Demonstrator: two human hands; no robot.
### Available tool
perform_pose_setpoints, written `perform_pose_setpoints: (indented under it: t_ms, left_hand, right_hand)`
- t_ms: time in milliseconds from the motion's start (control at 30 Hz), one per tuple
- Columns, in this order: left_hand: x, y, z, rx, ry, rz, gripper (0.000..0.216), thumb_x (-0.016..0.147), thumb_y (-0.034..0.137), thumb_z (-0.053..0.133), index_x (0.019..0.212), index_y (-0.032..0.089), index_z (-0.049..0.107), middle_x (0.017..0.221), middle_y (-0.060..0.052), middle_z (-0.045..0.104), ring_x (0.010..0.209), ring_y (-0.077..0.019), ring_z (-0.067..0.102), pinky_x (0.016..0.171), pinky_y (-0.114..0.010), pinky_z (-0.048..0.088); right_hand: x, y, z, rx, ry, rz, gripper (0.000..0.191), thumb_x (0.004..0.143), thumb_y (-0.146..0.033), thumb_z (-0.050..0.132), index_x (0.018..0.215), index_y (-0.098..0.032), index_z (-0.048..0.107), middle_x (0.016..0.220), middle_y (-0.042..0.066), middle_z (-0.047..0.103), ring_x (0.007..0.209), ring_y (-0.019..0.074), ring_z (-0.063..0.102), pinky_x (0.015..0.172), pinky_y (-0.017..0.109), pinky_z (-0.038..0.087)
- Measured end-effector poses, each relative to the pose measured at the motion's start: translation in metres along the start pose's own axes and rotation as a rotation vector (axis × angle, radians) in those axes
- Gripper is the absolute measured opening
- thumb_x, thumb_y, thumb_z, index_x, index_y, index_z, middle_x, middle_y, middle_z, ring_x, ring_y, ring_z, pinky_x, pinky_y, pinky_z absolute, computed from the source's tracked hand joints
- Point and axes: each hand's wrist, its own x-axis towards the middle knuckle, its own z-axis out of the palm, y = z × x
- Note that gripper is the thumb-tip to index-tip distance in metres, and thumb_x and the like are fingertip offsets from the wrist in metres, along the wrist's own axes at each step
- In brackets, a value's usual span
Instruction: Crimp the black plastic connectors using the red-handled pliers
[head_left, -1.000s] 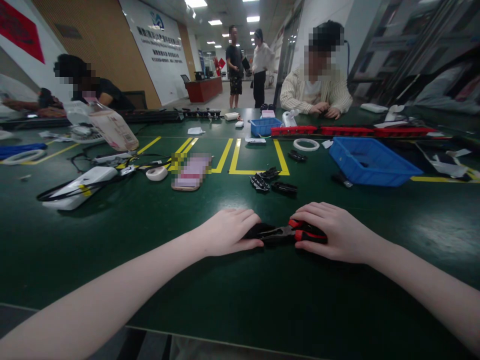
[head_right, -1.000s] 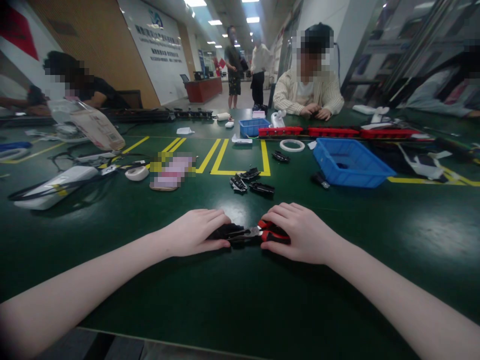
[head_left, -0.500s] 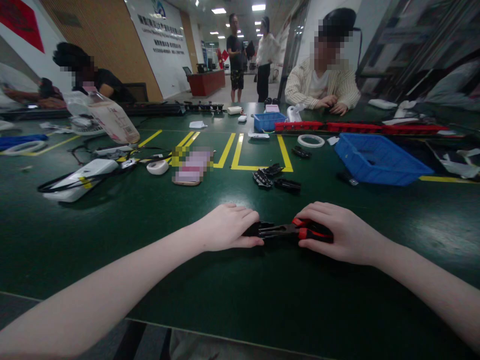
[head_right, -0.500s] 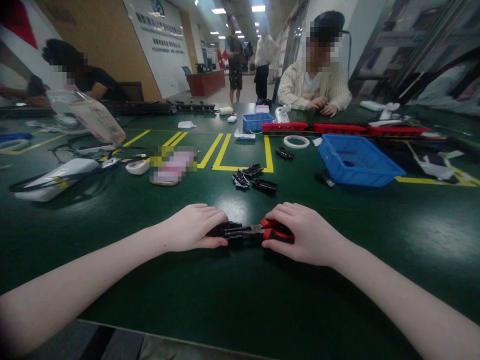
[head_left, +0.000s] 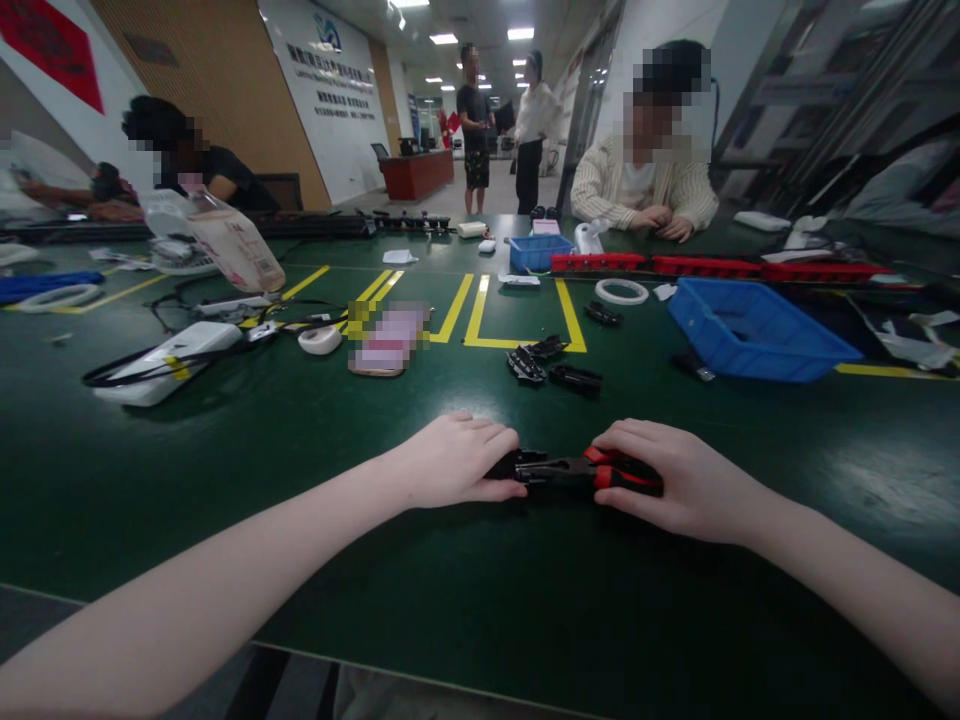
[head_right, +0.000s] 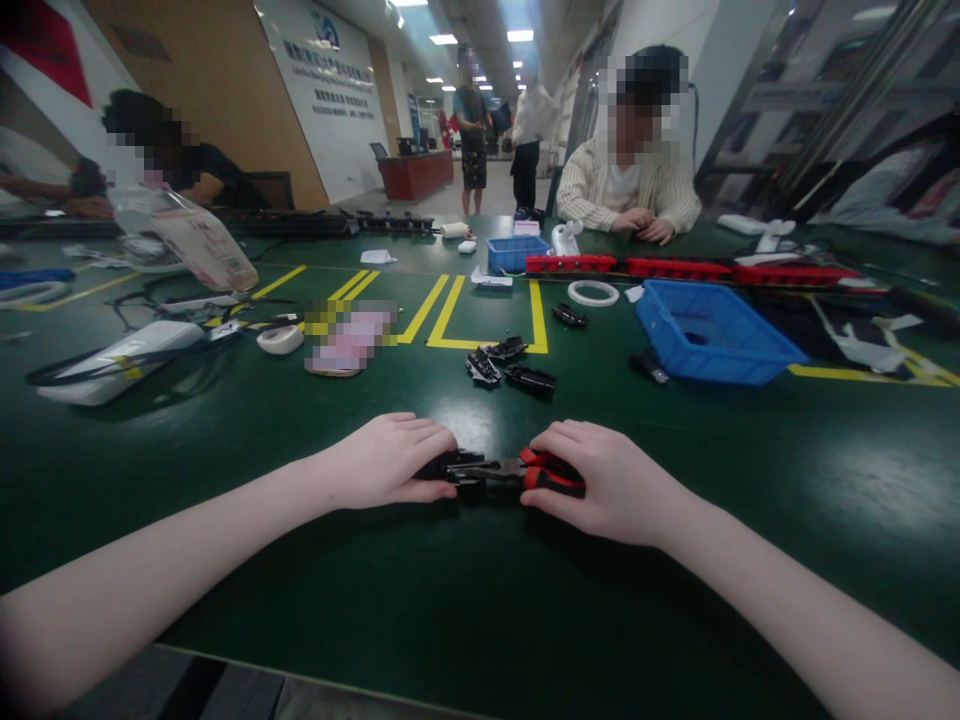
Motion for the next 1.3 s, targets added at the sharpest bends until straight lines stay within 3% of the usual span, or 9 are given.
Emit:
perform_pose_setpoints:
  t_ms: [267,433,633,867,1300]
  left_hand:
    - [-0.001,-0.001,0.001,0.003,0.022,0.025,0.049,0.083,0.065,0.054,0.094,0.017,0.053,0.089,-0.004,0.066,0.075,-0.0202,0.062,0.064,-0.029,0.04]
    - [0.002,-0.003,0.005,-0.03,0.04,0.019,0.043,0.085,0.06,0.055,0.089,0.018,0.053,0.084,-0.002,0.065,0.072,-0.0186,0.061,0.062,-0.028,0.039]
    - [0.004,-0.005,0.009,-0.111,0.075,-0.093,0.041,0.083,0.061,0.056,0.078,0.02,0.051,0.071,0.001,0.062,0.063,-0.0171,0.058,0.055,-0.026,0.034]
    - [0.004,-0.005,0.01,-0.117,0.083,-0.094,0.038,0.084,0.057,0.056,0.078,0.02,0.052,0.072,0.001,0.062,0.063,-0.0167,0.058,0.055,-0.025,0.035]
    - [0.003,0.0,0.003,-0.035,0.052,-0.027,0.04,0.088,0.057,0.051,0.084,0.018,0.055,0.078,-0.001,0.065,0.069,-0.0191,0.063,0.063,-0.03,0.043]
  right_hand:
    - [0.001,-0.006,0.0,0.013,-0.052,0.039,0.035,0.086,-0.05,0.053,0.103,-0.02,0.058,0.098,0.008,0.062,0.084,0.0206,0.06,0.069,0.034,0.051]
    - [0.002,-0.007,0.001,-0.026,-0.044,0.021,0.034,0.086,-0.049,0.053,0.102,-0.02,0.058,0.096,0.009,0.063,0.082,0.0205,0.06,0.068,0.034,0.051]
    - [0.001,-0.004,0.001,-0.129,0.03,-0.038,0.035,0.085,-0.047,0.055,0.104,-0.018,0.059,0.093,0.009,0.063,0.079,0.0204,0.06,0.066,0.034,0.051]
    - [-0.002,-0.007,0.007,-0.183,0.131,-0.068,0.032,0.086,-0.045,0.054,0.103,-0.018,0.06,0.091,0.009,0.064,0.077,0.0199,0.061,0.064,0.033,0.051]
    - [-0.002,0.002,-0.006,-0.188,0.066,-0.111,0.033,0.086,-0.045,0.054,0.105,-0.019,0.059,0.094,0.009,0.064,0.079,0.0204,0.06,0.066,0.034,0.05]
